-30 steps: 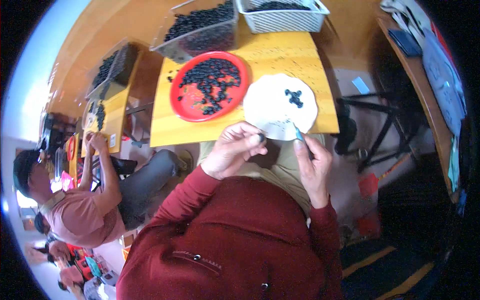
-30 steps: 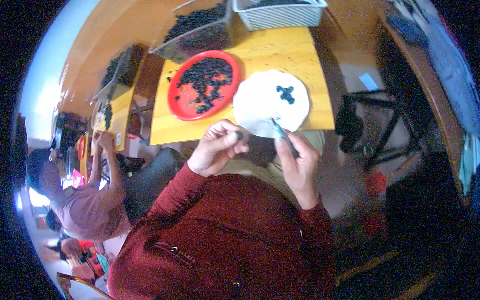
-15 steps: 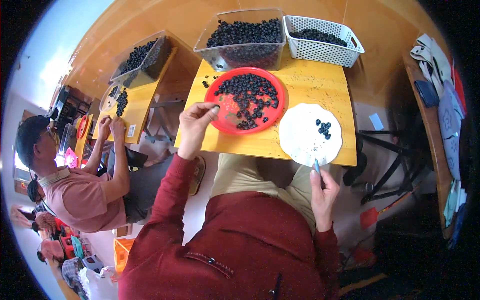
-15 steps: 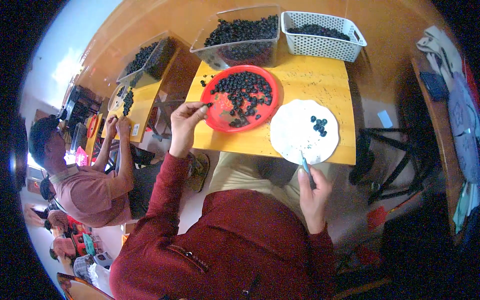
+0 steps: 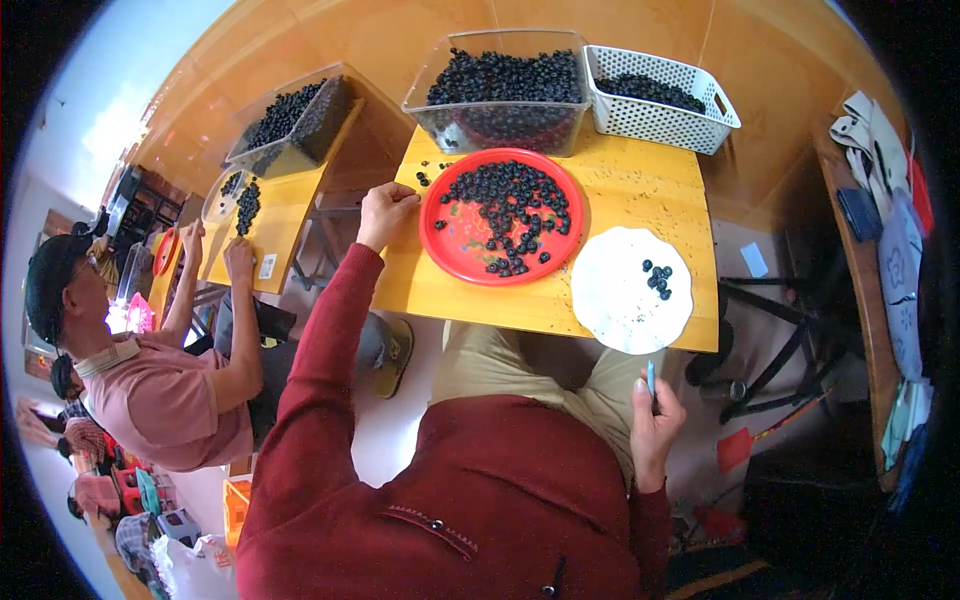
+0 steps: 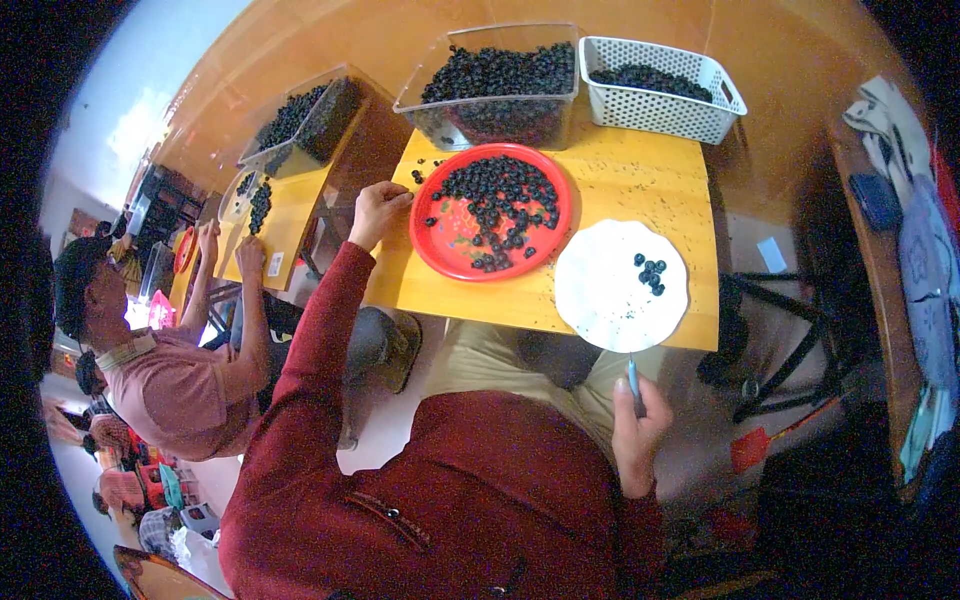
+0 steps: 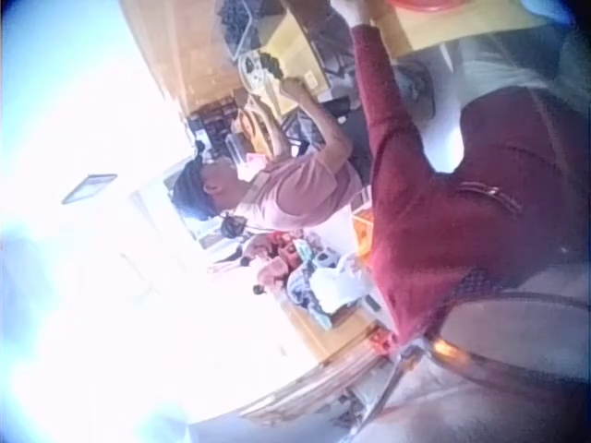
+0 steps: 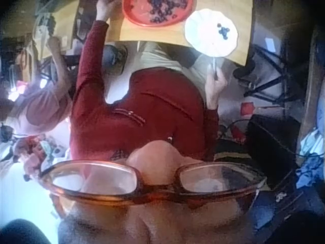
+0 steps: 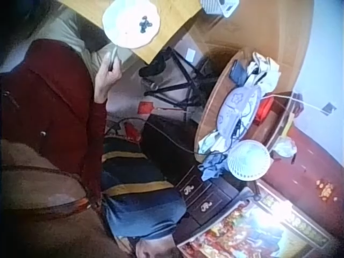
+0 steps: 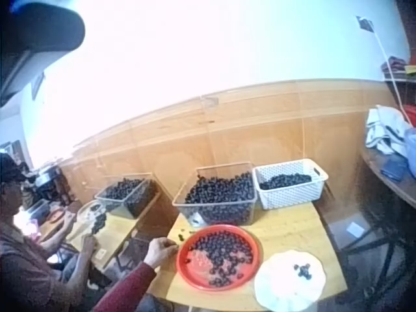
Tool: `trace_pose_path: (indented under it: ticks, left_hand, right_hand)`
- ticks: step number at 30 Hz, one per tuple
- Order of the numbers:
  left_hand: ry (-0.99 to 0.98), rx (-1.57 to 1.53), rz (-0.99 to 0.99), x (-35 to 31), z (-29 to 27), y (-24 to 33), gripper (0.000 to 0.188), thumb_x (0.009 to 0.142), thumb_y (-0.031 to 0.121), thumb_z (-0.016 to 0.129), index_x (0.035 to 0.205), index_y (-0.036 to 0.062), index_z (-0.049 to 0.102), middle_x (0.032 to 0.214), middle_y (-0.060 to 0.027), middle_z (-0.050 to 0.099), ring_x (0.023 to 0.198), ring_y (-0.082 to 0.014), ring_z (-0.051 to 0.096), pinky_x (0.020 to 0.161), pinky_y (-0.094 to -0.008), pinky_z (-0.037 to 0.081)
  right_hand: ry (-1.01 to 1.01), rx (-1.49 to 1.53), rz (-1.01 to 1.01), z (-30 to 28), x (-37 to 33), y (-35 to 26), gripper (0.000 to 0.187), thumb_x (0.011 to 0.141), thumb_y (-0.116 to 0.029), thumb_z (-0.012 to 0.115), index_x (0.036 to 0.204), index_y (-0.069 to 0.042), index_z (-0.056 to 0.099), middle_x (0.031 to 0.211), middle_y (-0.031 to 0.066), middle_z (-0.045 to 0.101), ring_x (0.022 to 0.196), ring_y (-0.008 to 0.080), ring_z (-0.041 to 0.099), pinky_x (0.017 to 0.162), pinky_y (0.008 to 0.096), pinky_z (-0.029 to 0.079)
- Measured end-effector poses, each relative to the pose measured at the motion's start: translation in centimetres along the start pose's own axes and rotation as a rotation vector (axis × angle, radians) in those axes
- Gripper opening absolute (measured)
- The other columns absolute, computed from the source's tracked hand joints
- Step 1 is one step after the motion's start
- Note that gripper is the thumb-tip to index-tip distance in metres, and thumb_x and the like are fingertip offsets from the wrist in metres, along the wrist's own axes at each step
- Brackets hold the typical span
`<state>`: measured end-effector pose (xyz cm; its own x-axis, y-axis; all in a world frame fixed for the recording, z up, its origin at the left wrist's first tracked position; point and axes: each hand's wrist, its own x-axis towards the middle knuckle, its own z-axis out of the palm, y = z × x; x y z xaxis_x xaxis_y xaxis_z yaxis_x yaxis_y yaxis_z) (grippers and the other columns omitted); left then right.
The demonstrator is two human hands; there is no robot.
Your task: The person sorts blueberries by hand, removing stems or damaged fruit from a tray into a plastic container.
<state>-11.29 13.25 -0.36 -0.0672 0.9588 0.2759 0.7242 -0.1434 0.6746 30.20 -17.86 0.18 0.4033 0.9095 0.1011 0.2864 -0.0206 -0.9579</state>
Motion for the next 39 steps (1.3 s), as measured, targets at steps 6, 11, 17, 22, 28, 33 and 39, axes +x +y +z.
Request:
trace_pose_path:
  ticks: [6, 11, 17, 22, 28, 33, 39]
  left_hand:
    - [0.002, 0.096, 0.024, 1.0, 0.3, -0.3, 0.018, 0.081, 0.017, 0.072, 0.088, 0.0007, 0.074, 0.078, -0.016, 0.071, 0.073, -0.0244, 0.071, 0.068, -0.0341, 0.054]
    - [0.009, 0.136, 0.024, 1.1, 0.3, -0.4, 0.021, 0.084, 0.023, 0.068, 0.089, 0.0031, 0.074, 0.081, -0.017, 0.071, 0.074, -0.0281, 0.071, 0.069, -0.0365, 0.055]
    - [0.025, 0.187, 0.132, 1.6, 1.4, -0.5, 0.024, 0.085, 0.025, 0.066, 0.091, 0.0034, 0.074, 0.084, -0.0193, 0.07, 0.079, -0.0325, 0.07, 0.072, -0.0399, 0.054]
    - [0.038, 0.145, 0.083, 2.0, 0.8, -1.9, 0.024, 0.089, 0.022, 0.065, 0.099, 0.0012, 0.072, 0.09, -0.0169, 0.072, 0.083, -0.0242, 0.071, 0.075, -0.0355, 0.054]
    - [0.078, 0.143, 0.096, 2.7, 0.8, 0.0, 0.025, 0.088, 0.023, 0.068, 0.102, 0.0018, 0.071, 0.083, -0.0129, 0.072, 0.076, -0.0169, 0.069, 0.069, -0.0302, 0.053]
    - [-0.096, -0.142, 0.348, 0.0, 5.6, 9.6, 0.021, 0.088, 0.017, 0.069, 0.101, 0.0007, 0.07, 0.084, -0.0131, 0.071, 0.073, -0.017, 0.068, 0.068, -0.0293, 0.053]
    - [-0.456, -0.152, 0.835, -7.9, 11.3, 22.7, 0.024, 0.079, 0.01, 0.07, 0.102, 0.0016, 0.069, 0.093, -0.0149, 0.067, 0.082, -0.0295, 0.066, 0.073, -0.0379, 0.054]
  right_hand:
    - [0.018, -0.088, 0.022, -0.1, -0.6, 0.1, 0.022, 0.092, -0.014, 0.064, 0.105, 0.003, 0.068, 0.079, -0.002, 0.059, 0.073, 0.0055, 0.05, 0.066, 0.0235, 0.042]
    - [0.03, -0.096, 0.017, 0.0, -0.7, 0.0, 0.022, 0.091, -0.014, 0.065, 0.105, 0.003, 0.069, 0.079, -0.0021, 0.059, 0.073, 0.0051, 0.05, 0.066, 0.0226, 0.042]
    - [0.066, -0.097, 0.046, -0.5, -1.4, 0.7, 0.023, 0.091, -0.013, 0.065, 0.107, 0.003, 0.068, 0.078, -0.0036, 0.056, 0.072, 0.0042, 0.048, 0.066, 0.0204, 0.04]
    - [0.064, -0.004, 0.042, -0.8, -1.7, 0.8, 0.024, 0.09, -0.011, 0.066, 0.109, 0.003, 0.068, 0.08, -0.0041, 0.058, 0.072, 0.0045, 0.049, 0.065, 0.0213, 0.042]
    - [0.056, -0.003, 0.007, -1.7, -2.1, 1.4, 0.022, 0.091, -0.01, 0.065, 0.109, 0.003, 0.068, 0.08, -0.0019, 0.059, 0.07, 0.0053, 0.051, 0.063, 0.0216, 0.042]
    - [0.114, 0.007, -0.01, -2.5, -2.4, 1.7, 0.021, 0.088, -0.012, 0.068, 0.104, 0.002, 0.068, 0.073, 0.0036, 0.059, 0.066, 0.0091, 0.052, 0.06, 0.0256, 0.043]
    - [0.153, -0.035, -0.039, -3.2, -3.0, 1.8, 0.02, 0.089, -0.013, 0.068, 0.103, 0.001, 0.068, 0.072, 0.0038, 0.059, 0.066, 0.0087, 0.052, 0.06, 0.0262, 0.043]
